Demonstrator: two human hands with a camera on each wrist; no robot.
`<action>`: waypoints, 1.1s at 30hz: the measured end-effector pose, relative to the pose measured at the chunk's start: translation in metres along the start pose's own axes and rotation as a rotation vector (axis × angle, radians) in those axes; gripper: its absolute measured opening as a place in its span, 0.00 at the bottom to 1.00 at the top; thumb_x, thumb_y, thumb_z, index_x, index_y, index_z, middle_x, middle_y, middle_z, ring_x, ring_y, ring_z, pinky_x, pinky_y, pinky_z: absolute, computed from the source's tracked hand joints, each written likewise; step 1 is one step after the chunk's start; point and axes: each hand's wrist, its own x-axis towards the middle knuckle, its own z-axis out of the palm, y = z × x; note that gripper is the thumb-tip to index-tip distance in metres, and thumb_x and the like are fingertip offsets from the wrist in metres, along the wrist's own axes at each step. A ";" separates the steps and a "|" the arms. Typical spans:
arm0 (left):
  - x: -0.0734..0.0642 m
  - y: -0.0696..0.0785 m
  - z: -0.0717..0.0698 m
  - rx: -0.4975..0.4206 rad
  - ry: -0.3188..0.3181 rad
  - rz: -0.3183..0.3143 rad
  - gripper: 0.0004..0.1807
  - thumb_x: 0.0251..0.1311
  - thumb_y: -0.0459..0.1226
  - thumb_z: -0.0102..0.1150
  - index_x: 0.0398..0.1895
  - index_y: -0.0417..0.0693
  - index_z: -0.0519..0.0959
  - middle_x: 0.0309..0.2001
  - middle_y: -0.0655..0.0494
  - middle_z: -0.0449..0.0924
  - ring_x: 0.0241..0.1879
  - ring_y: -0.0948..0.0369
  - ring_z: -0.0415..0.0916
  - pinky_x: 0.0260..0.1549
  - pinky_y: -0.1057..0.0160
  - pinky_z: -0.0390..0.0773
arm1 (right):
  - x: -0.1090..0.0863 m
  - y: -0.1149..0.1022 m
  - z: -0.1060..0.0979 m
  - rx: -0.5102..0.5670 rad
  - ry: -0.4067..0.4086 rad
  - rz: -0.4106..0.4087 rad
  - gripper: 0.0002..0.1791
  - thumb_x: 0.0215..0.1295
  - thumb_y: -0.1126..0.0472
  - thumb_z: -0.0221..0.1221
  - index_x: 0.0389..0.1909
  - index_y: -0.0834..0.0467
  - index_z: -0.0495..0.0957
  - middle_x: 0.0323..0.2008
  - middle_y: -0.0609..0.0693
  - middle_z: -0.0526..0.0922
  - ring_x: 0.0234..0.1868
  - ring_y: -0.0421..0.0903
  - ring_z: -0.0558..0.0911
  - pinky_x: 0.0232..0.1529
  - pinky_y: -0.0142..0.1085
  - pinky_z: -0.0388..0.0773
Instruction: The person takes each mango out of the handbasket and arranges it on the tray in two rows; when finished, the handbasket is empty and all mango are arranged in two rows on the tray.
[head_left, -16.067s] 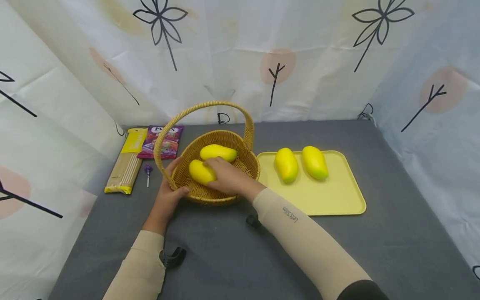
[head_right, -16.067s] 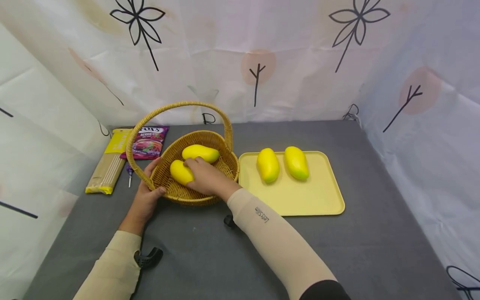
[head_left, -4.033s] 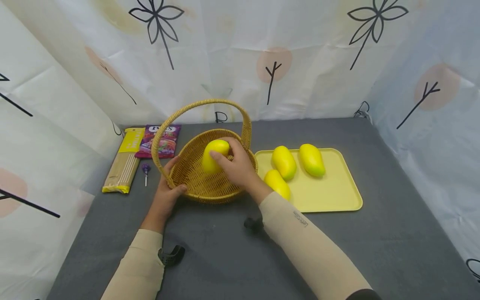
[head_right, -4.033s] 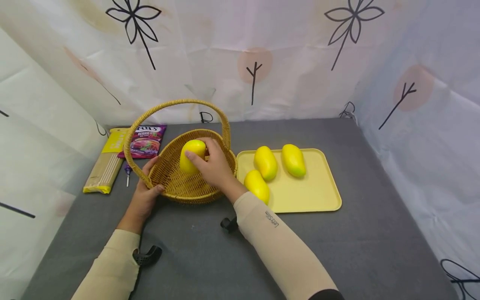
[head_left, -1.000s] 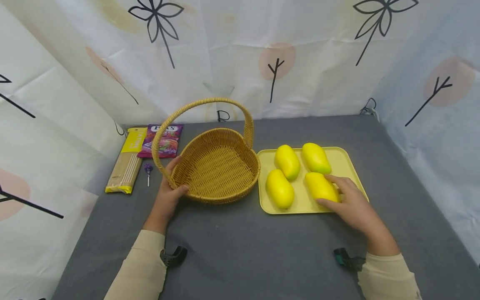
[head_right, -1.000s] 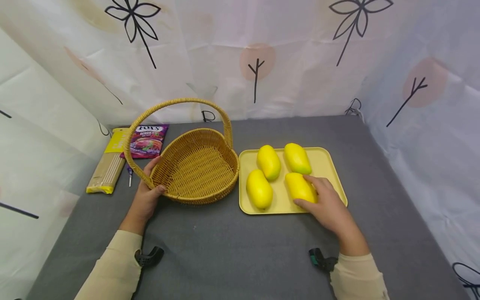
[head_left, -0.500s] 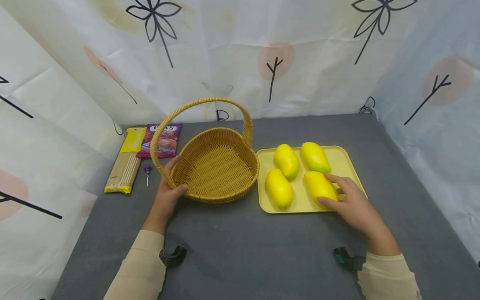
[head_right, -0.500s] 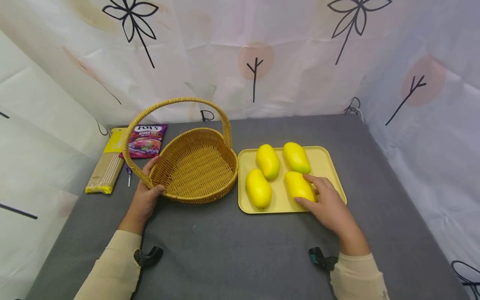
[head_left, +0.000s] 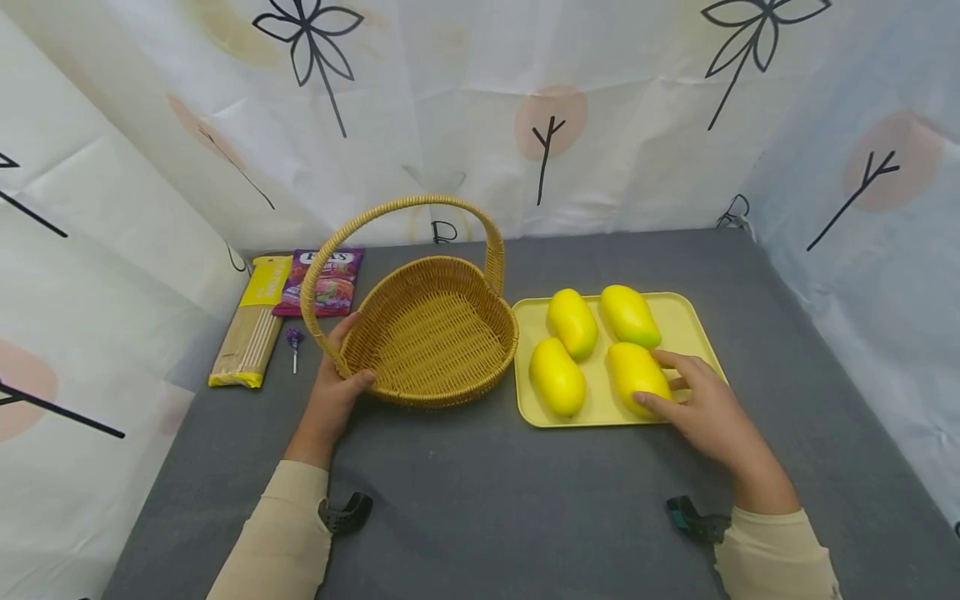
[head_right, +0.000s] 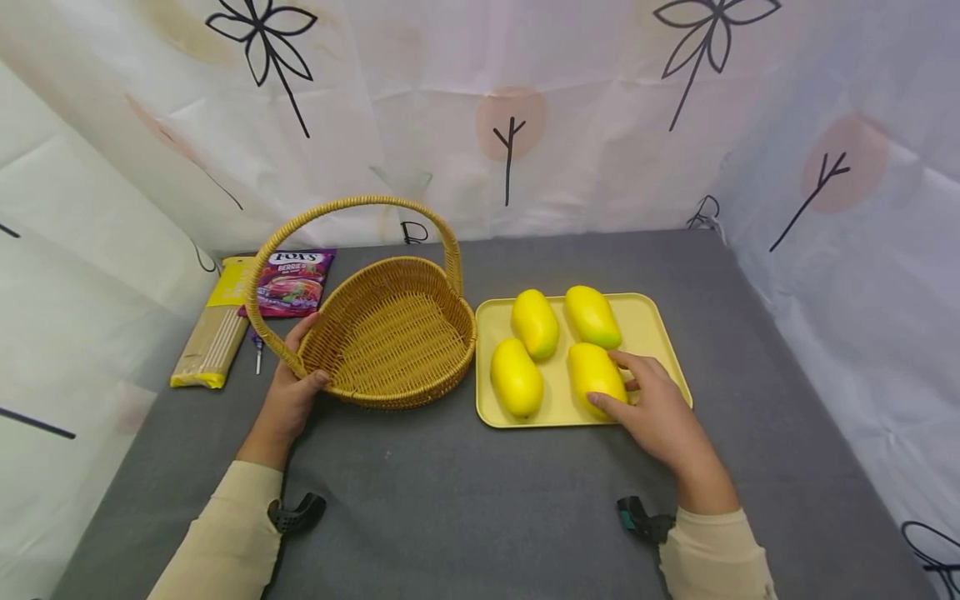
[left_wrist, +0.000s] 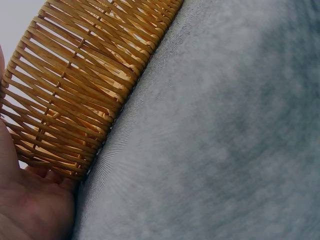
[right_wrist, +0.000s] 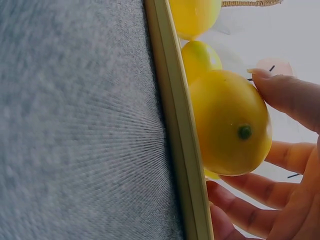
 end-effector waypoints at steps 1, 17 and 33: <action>0.000 0.000 0.000 0.001 0.000 -0.001 0.42 0.77 0.28 0.63 0.88 0.52 0.57 0.85 0.45 0.53 0.79 0.42 0.55 0.73 0.61 0.65 | 0.000 0.000 0.000 0.002 -0.004 0.004 0.45 0.74 0.48 0.72 0.80 0.68 0.65 0.72 0.69 0.70 0.62 0.71 0.78 0.59 0.66 0.77; 0.002 0.000 0.001 0.007 0.000 0.008 0.42 0.78 0.29 0.62 0.88 0.51 0.56 0.85 0.45 0.53 0.80 0.42 0.55 0.74 0.61 0.65 | 0.002 0.000 -0.001 0.009 0.010 0.051 0.46 0.77 0.45 0.68 0.82 0.68 0.62 0.71 0.72 0.69 0.64 0.73 0.76 0.57 0.69 0.78; -0.003 0.055 0.019 0.068 0.255 0.099 0.32 0.79 0.34 0.57 0.83 0.49 0.64 0.81 0.47 0.64 0.80 0.46 0.59 0.77 0.52 0.61 | 0.006 -0.027 -0.011 -0.035 0.153 -0.199 0.32 0.83 0.49 0.62 0.77 0.62 0.72 0.76 0.63 0.69 0.75 0.67 0.66 0.65 0.73 0.66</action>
